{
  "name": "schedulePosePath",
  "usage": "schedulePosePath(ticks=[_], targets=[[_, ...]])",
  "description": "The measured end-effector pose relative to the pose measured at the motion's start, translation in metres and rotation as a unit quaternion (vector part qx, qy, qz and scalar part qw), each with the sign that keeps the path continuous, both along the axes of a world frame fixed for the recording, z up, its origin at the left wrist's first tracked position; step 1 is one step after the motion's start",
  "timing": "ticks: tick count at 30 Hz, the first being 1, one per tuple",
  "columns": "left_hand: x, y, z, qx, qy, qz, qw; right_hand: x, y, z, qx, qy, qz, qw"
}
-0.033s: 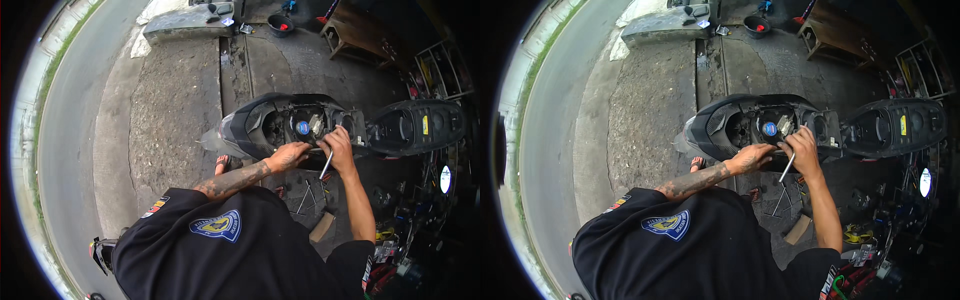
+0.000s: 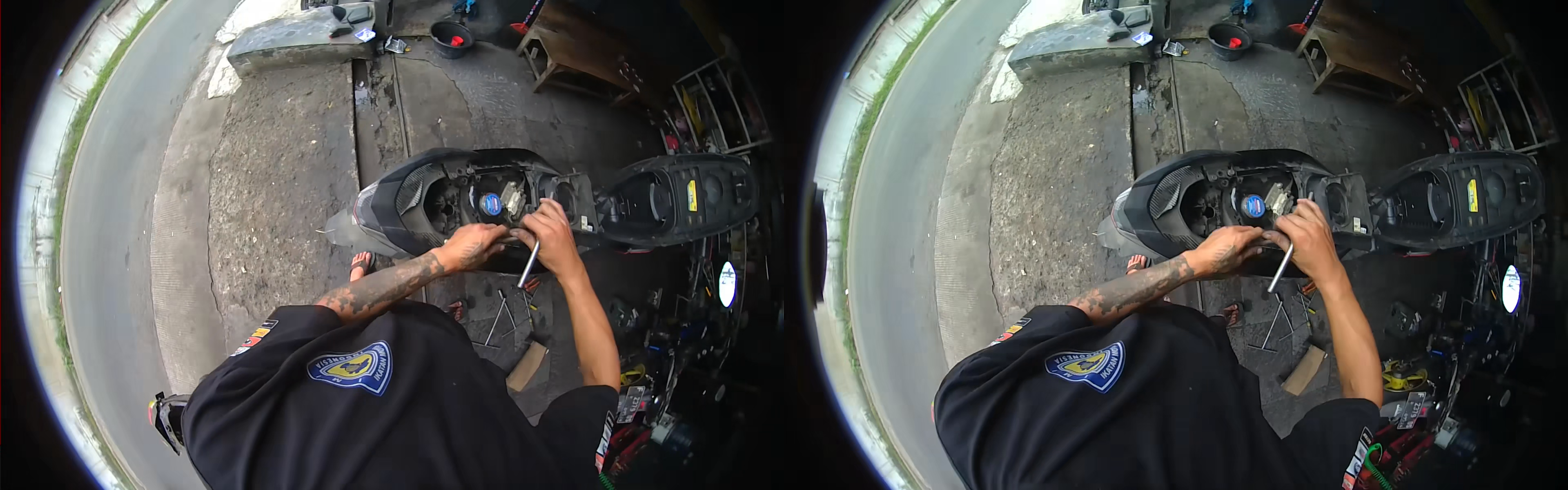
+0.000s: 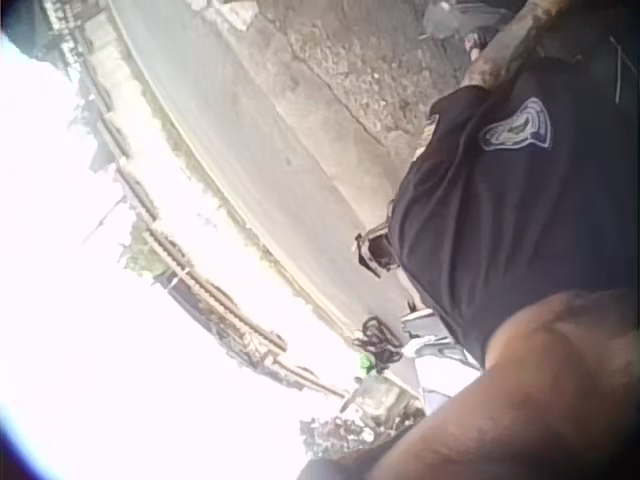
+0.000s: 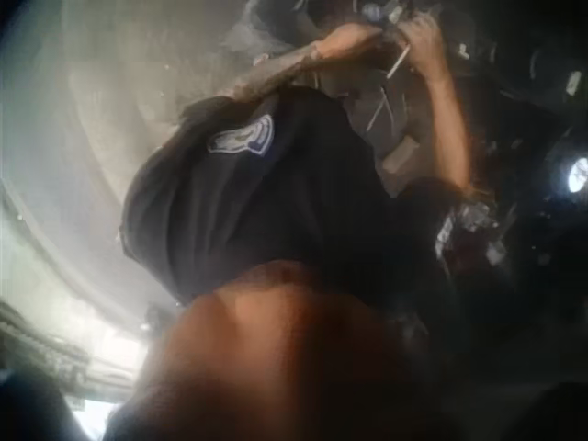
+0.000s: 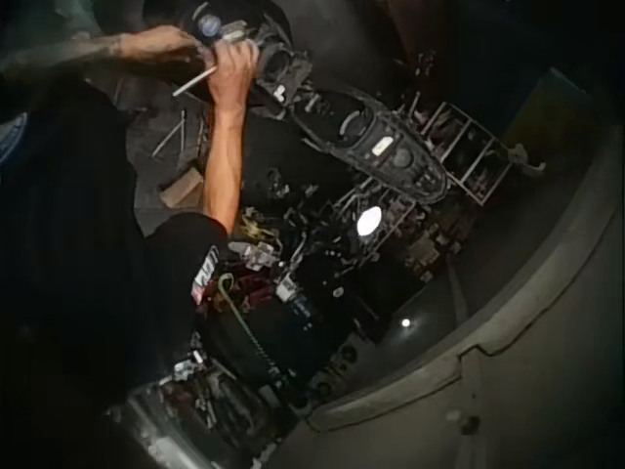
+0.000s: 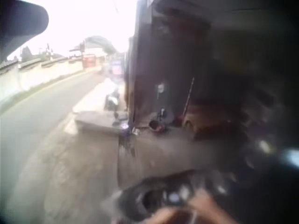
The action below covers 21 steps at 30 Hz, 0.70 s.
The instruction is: The person positions a tail panel on a scooter, secures it by tightening bolts with a T-wrench, and installs the under-seat compartment into the scooter frame.
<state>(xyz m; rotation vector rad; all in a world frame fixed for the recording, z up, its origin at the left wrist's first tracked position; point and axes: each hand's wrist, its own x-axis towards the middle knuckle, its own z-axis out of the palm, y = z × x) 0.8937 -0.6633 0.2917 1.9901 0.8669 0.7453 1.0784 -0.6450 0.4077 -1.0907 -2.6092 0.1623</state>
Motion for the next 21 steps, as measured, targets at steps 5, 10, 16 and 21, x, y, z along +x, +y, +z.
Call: schedulePosePath(ticks=[5,10,16,21], targets=[[-0.005,0.061,0.024,0.063,0.040,-0.064,0.995,0.005,0.031,0.028,0.019,-0.015,0.026,0.999],[-0.022,0.133,0.041,0.051,0.067,-0.031,0.996,-0.006,0.079,0.036,0.023,-0.028,-0.025,0.999],[-0.019,0.169,0.027,0.010,0.092,-0.069,0.993,-0.007,0.114,0.022,-0.006,-0.063,-0.069,0.996],[-0.019,0.172,0.015,0.031,0.094,-0.036,0.994,-0.009,0.120,0.014,0.008,-0.059,-0.056,0.997]])
